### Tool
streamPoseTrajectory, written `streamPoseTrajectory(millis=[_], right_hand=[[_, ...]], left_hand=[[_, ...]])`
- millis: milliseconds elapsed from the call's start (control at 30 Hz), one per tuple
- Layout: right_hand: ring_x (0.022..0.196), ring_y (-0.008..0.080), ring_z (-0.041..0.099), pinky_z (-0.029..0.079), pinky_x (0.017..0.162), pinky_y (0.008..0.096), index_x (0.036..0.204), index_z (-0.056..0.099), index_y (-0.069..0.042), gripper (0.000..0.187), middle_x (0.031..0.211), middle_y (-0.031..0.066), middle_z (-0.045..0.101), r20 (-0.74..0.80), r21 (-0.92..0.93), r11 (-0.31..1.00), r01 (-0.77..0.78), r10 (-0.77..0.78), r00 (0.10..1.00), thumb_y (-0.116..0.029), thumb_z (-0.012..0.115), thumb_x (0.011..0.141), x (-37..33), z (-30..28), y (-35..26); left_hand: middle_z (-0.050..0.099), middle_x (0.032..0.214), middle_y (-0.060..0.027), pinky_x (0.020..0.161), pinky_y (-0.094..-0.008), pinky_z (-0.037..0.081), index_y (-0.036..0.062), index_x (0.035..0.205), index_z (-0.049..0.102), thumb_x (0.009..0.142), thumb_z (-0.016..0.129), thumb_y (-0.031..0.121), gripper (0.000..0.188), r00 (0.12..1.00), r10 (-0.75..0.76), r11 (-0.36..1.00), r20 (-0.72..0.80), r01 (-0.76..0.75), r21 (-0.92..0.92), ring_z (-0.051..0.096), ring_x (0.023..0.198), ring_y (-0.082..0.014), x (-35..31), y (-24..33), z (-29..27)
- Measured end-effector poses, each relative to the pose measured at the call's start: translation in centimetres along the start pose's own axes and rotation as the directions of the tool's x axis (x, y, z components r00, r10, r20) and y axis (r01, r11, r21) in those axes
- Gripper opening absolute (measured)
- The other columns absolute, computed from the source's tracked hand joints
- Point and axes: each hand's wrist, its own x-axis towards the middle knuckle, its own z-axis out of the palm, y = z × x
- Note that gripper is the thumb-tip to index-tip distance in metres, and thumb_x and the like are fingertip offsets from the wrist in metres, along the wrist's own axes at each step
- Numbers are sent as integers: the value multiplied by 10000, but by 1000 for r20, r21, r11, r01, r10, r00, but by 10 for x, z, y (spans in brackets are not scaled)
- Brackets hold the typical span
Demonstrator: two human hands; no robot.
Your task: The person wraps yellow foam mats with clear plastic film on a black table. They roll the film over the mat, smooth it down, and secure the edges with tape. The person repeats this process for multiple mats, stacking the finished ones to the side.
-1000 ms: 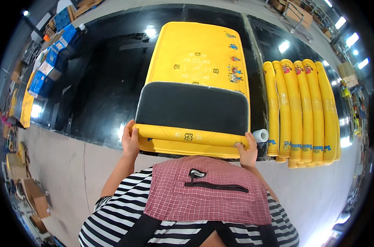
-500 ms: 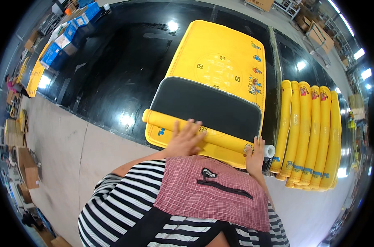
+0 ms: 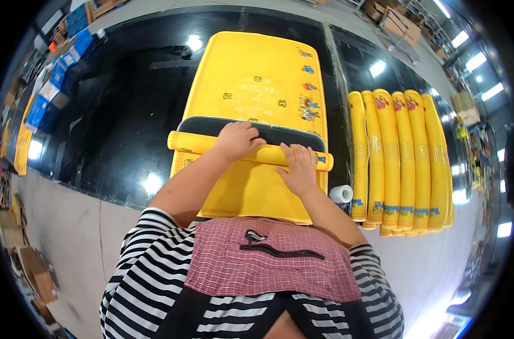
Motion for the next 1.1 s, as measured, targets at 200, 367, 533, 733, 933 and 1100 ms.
streamPoseTrajectory(millis=[200, 367, 533, 733, 933, 1100], right_hand=[[1199, 281, 537, 349, 1080, 479, 1359, 593, -149, 618, 1177, 79, 612, 68, 9, 1000, -1, 0, 998, -395, 798, 830, 25, -1, 18], [1161, 282, 556, 381, 1034, 456, 1312, 603, -143, 589, 1122, 76, 610, 147, -15, 1000, -26, 28, 989, -416, 792, 826, 28, -14, 17], [1141, 301, 567, 387, 1032, 458, 1309, 620, -138, 590, 1134, 89, 623, 152, 42, 999, -16, 9, 988, -372, 817, 804, -49, -36, -9], [1206, 346, 597, 423, 1089, 472, 1336, 645, -102, 564, 1261, 156, 662, -69, 443, 895, 43, -14, 997, -267, 810, 823, -73, -34, 16], [1103, 364, 659, 530, 973, 436, 1117, 755, -87, 354, 1140, 146, 716, 341, 157, 904, -398, 329, 881, -17, 661, 783, -72, -114, 138], [1032, 395, 662, 520, 874, 483, 979, 717, -88, 263, 1044, 162, 708, 520, 4, 927, -376, 319, 793, 32, 592, 781, -95, -76, 153]], left_hand=[[614, 1057, -96, 930, -493, 431, 187, 1222, 634, 798, 789, 521, 561, 999, 29, 982, -46, -19, 188, 597, 1061, -326, -27, 22, -17], [614, 1063, -114, 922, -490, 430, 196, 1276, 620, 777, 816, 508, 621, 999, -4, 985, 52, -5, 170, 596, 1056, -341, -22, 20, -16], [590, 998, -106, 874, -485, 427, 173, 1251, 632, 759, 827, 468, 606, 999, 50, 984, 13, -52, 172, 591, 986, -333, -87, 64, 1], [571, 948, -77, 842, -470, 423, 163, 1220, 644, 716, 862, 411, 602, 997, 69, 986, -17, -65, 155, 587, 933, -309, -102, 77, 2], [573, 957, -78, 842, -468, 427, 163, 1215, 645, 703, 868, 421, 616, 998, 52, 989, -20, -49, 140, 589, 947, -309, -102, 76, -2], [566, 970, -79, 833, -470, 424, 166, 1190, 633, 710, 862, 432, 595, 994, 90, 986, -58, -81, 149, 582, 950, -310, -103, 74, 2]])
